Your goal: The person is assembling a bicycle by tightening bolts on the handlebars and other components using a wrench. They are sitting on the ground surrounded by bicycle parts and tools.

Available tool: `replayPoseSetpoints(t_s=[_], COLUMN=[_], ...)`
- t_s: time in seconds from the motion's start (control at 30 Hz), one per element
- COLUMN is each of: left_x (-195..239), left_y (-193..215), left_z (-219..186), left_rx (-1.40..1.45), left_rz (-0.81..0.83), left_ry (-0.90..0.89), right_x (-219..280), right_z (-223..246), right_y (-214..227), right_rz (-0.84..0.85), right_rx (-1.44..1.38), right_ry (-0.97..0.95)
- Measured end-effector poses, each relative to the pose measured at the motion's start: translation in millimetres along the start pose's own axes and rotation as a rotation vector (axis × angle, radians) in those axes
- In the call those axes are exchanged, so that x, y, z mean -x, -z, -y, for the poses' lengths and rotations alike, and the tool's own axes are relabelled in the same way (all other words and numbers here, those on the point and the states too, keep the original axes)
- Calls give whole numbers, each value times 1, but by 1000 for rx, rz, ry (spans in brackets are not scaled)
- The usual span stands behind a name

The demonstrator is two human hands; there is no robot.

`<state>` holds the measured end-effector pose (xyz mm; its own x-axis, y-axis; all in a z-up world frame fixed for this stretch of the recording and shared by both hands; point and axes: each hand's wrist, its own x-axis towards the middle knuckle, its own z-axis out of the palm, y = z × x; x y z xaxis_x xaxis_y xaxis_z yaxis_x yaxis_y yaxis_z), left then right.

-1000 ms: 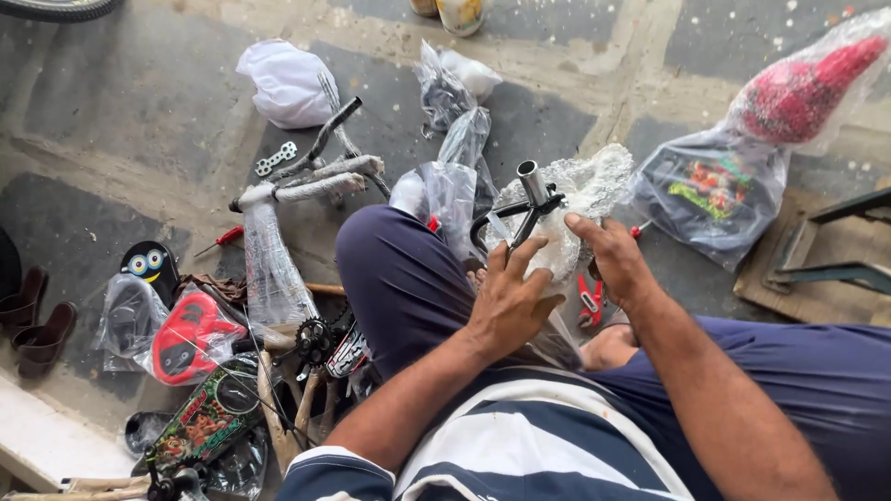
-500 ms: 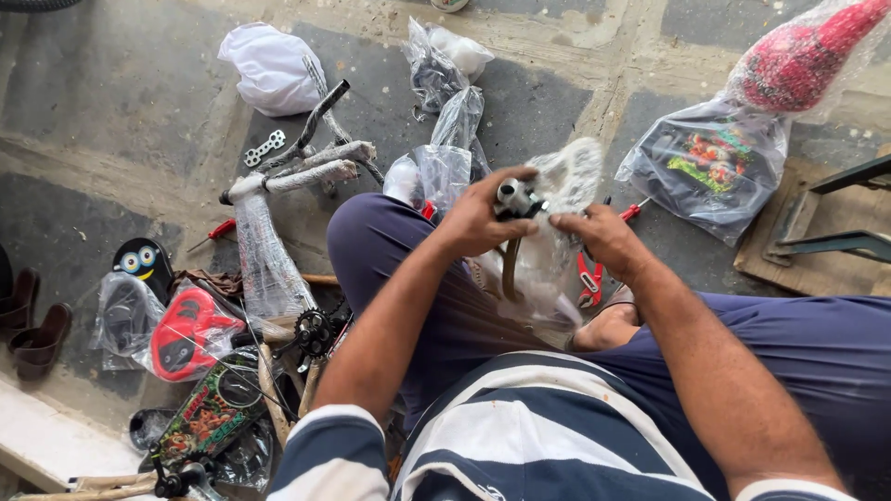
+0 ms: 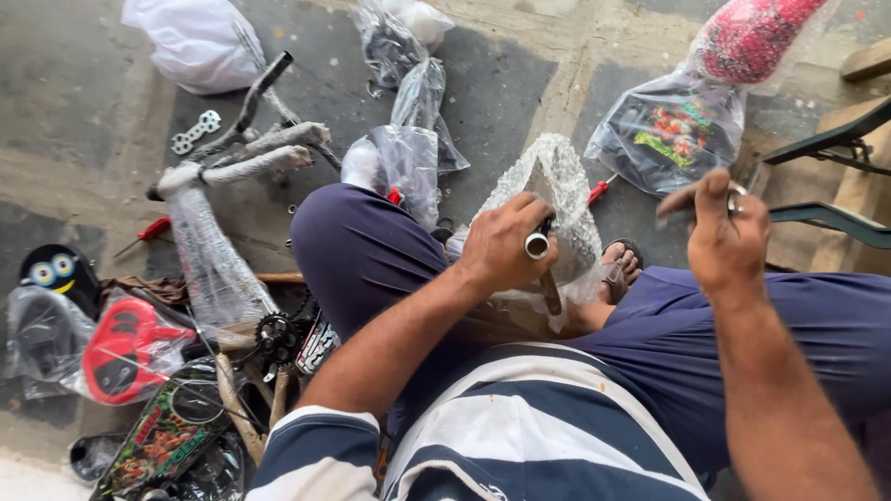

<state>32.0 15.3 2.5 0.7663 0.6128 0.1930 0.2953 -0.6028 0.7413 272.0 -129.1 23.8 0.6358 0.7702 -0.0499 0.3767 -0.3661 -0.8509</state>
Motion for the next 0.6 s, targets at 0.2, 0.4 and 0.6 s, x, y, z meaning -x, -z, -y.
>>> replayPoseSetpoints(t_s=[0.2, 0.4, 0.6], left_x=[2, -2, -1], left_y=[-5, -2, -1], left_z=[3, 12, 13], left_rx=[65, 44, 43], left_rz=[12, 68, 75], left_ry=[79, 115, 110], right_x=[33, 45, 41], right_z=[34, 49, 56], right_y=[-29, -49, -62], right_rz=[196, 140, 151], right_rx=[-583, -442, -293], right_ry=[142, 133, 440])
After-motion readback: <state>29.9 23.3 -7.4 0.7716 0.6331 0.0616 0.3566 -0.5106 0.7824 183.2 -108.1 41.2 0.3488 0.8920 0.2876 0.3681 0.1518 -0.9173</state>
